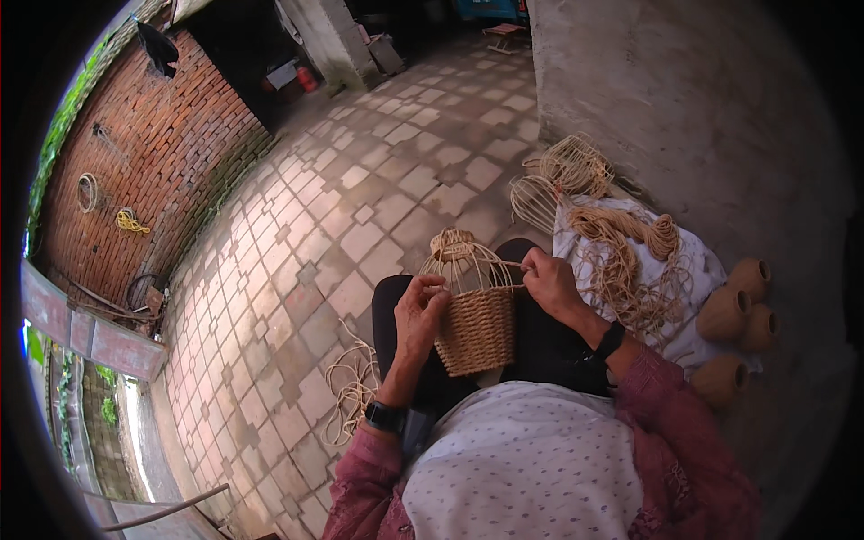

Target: Weaving a small wicker or rattan basket by hand.

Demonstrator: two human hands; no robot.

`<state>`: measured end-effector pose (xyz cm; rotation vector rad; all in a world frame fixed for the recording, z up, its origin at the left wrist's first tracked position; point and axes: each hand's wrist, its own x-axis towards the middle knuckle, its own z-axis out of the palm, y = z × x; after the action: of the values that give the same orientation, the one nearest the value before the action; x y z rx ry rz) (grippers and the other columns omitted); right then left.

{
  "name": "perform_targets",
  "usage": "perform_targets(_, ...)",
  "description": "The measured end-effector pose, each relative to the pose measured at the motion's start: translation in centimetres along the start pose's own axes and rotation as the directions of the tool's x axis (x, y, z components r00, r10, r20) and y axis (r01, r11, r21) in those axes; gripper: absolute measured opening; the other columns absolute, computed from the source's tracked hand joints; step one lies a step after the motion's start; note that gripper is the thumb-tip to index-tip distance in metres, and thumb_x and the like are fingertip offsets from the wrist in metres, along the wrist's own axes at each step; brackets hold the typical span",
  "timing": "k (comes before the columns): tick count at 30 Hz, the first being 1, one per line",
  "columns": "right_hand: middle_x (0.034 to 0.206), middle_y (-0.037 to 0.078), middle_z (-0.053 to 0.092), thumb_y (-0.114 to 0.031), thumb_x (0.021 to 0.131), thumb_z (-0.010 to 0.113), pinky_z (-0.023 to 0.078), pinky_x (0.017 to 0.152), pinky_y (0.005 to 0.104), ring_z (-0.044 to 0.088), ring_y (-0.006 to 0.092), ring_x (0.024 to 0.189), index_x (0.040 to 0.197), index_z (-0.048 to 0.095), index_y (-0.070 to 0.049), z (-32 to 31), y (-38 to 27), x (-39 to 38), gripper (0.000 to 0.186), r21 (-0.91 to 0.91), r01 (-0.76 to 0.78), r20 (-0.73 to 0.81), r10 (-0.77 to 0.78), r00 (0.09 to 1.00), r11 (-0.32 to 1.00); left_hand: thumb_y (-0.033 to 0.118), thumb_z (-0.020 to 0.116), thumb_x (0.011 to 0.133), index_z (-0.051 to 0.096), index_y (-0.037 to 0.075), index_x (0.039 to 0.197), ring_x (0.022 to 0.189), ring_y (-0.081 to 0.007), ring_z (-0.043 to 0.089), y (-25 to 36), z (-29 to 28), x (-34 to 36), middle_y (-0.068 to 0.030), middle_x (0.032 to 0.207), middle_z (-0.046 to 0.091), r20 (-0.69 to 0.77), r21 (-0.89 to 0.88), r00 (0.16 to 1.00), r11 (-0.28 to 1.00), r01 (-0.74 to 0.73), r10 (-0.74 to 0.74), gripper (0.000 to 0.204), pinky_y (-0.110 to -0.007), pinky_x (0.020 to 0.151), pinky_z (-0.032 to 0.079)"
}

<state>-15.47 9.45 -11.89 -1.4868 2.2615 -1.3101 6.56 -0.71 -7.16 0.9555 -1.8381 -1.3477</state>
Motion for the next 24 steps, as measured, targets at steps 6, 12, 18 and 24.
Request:
perform_targets(6,0.065,0.007,0.059,-0.013,0.083,0.064,0.047,0.055,0.0321,0.059,0.0178,0.060,0.082,0.057,-0.003,-3.2,2.4,-0.2,0.013,0.246,-0.232,0.175,0.192,0.966,0.941,0.009,0.056,0.085,0.061,0.007,0.102,0.068,-0.0234,0.065,2.6,3.0,-0.2,-0.0126,0.081,0.066,0.040,0.462,0.905,0.795,-0.393,0.424,0.018,-0.033,0.062,0.050)
perform_targets(12,0.077,0.001,0.059,-0.013,0.089,0.061,0.048,0.053,0.0223,0.057,0.0060,0.064,0.091,0.057,-0.005,-2.6,0.9,2.7,0.009,0.685,-0.463,0.454,0.168,0.875,0.562,0.014,0.054,0.084,0.062,0.007,0.106,0.068,-0.0216,0.066,2.9,3.8,0.9,-0.0143,0.079,0.068,0.159,0.411,0.975,0.887,-0.210,0.157,0.024,-0.032,0.063,0.051)
perform_targets(18,0.079,0.006,0.061,-0.011,0.084,0.064,0.050,0.053,0.0293,0.060,0.0141,0.061,0.089,0.058,-0.004,0.6,-1.5,4.7,0.010,0.619,-0.335,0.467,0.010,0.884,0.710,0.010,0.059,0.081,0.062,0.007,0.105,0.066,-0.0100,0.060,3.3,3.7,0.9,-0.0063,0.079,0.067,0.096,0.223,0.995,0.975,0.015,-0.037,0.024,-0.026,0.058,0.049)
perform_targets(24,0.075,0.016,0.062,-0.012,0.077,0.061,0.048,0.065,0.0475,0.061,0.0384,0.069,0.090,0.056,-0.006,3.5,-4.8,4.0,0.016,-0.055,0.238,0.025,-0.237,0.971,0.970,0.009,0.061,0.082,0.059,0.006,0.105,0.065,-0.0064,0.054,1.5,1.3,1.2,-0.0012,0.079,0.064,0.087,-0.155,0.989,0.979,0.134,-0.122,0.024,-0.022,0.058,0.044)
